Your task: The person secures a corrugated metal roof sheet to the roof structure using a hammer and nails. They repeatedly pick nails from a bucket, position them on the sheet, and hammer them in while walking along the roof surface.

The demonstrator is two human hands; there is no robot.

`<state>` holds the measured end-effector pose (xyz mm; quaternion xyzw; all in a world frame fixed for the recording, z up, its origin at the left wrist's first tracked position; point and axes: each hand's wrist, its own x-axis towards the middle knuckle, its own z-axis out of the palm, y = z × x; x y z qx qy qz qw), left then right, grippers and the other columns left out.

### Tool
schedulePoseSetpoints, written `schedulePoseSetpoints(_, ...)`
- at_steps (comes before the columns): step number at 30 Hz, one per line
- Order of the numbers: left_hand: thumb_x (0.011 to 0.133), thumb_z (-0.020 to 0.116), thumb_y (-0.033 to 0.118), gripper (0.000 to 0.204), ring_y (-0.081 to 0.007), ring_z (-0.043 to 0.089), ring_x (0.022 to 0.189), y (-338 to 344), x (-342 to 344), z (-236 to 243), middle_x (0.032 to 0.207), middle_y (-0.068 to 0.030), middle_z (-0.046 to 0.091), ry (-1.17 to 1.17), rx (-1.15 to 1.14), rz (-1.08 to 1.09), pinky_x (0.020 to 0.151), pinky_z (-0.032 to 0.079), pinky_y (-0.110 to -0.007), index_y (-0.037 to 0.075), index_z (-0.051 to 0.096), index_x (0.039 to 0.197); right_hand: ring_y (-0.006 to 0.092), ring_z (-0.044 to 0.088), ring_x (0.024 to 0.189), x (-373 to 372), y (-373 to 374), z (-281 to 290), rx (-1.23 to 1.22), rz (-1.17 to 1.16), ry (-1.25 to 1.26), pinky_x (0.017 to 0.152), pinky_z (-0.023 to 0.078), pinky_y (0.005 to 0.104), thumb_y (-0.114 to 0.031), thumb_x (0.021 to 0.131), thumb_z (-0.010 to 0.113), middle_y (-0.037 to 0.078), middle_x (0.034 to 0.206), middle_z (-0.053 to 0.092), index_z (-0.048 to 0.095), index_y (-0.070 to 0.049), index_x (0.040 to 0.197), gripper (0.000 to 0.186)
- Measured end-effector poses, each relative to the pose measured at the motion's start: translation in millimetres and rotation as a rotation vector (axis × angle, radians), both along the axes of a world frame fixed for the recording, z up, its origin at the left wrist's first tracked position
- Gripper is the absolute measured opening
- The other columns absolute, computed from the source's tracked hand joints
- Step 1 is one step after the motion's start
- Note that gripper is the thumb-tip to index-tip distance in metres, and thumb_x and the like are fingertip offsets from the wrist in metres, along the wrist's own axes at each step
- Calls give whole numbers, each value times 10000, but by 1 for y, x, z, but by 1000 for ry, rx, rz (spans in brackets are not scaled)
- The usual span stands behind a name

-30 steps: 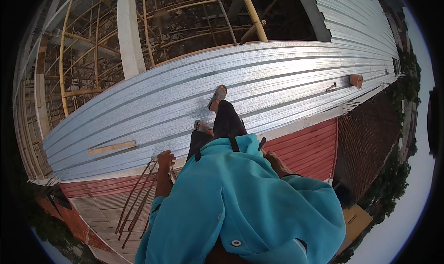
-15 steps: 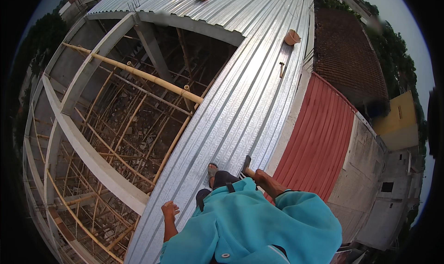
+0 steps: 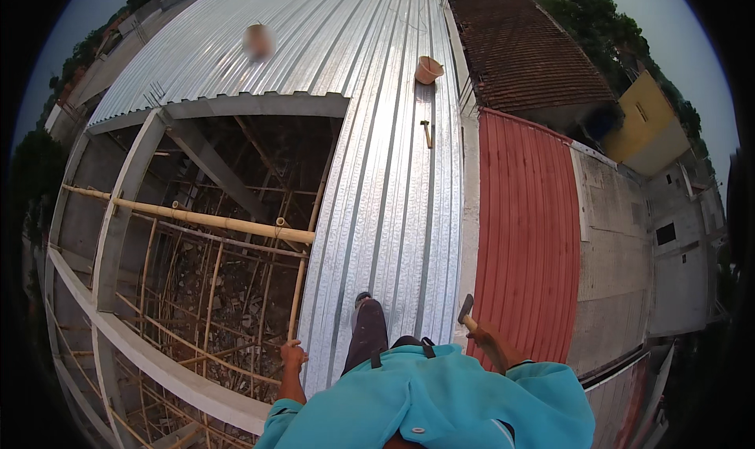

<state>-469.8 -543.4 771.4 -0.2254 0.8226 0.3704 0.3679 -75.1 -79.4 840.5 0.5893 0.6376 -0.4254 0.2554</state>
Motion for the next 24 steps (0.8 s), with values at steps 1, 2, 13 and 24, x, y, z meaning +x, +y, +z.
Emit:
schedulePoseSetpoints(1,907,511,-96,408,-296,723,776,9,-5,-6,1037,-236,693,-33,47,63,627,623,-420,-41,614,1298,208,622,531,7,2,3,2,-25,-10,487,508,395,-228,821,812,96,666,626,668,26,919,307)
schedulePoseSetpoints(2,896,509,-102,413,-305,722,772,22,-11,-10,1032,-240,691,-52,70,76,621,618,-422,-51,614,1292,211,626,536,14,4,4,0,-53,-24,491,509,397,-231,823,811,99,669,630,671,28,917,309)
schedulePoseSetpoints(13,925,505,-9,325,-265,678,640,176,-105,-61,889,-187,692,-66,113,205,467,505,-353,-43,662,1207,239,666,593,-36,125,-2,-62,-9,-124,539,524,427,-271,844,800,129,706,674,700,50,888,339)
schedulePoseSetpoints(24,858,604,-28,371,-185,673,626,399,-270,19,830,-136,708,66,214,-129,495,513,-299,-44,659,1225,252,675,621,-171,246,-40,-159,-364,39,588,544,422,-195,857,740,146,753,693,696,29,801,236)
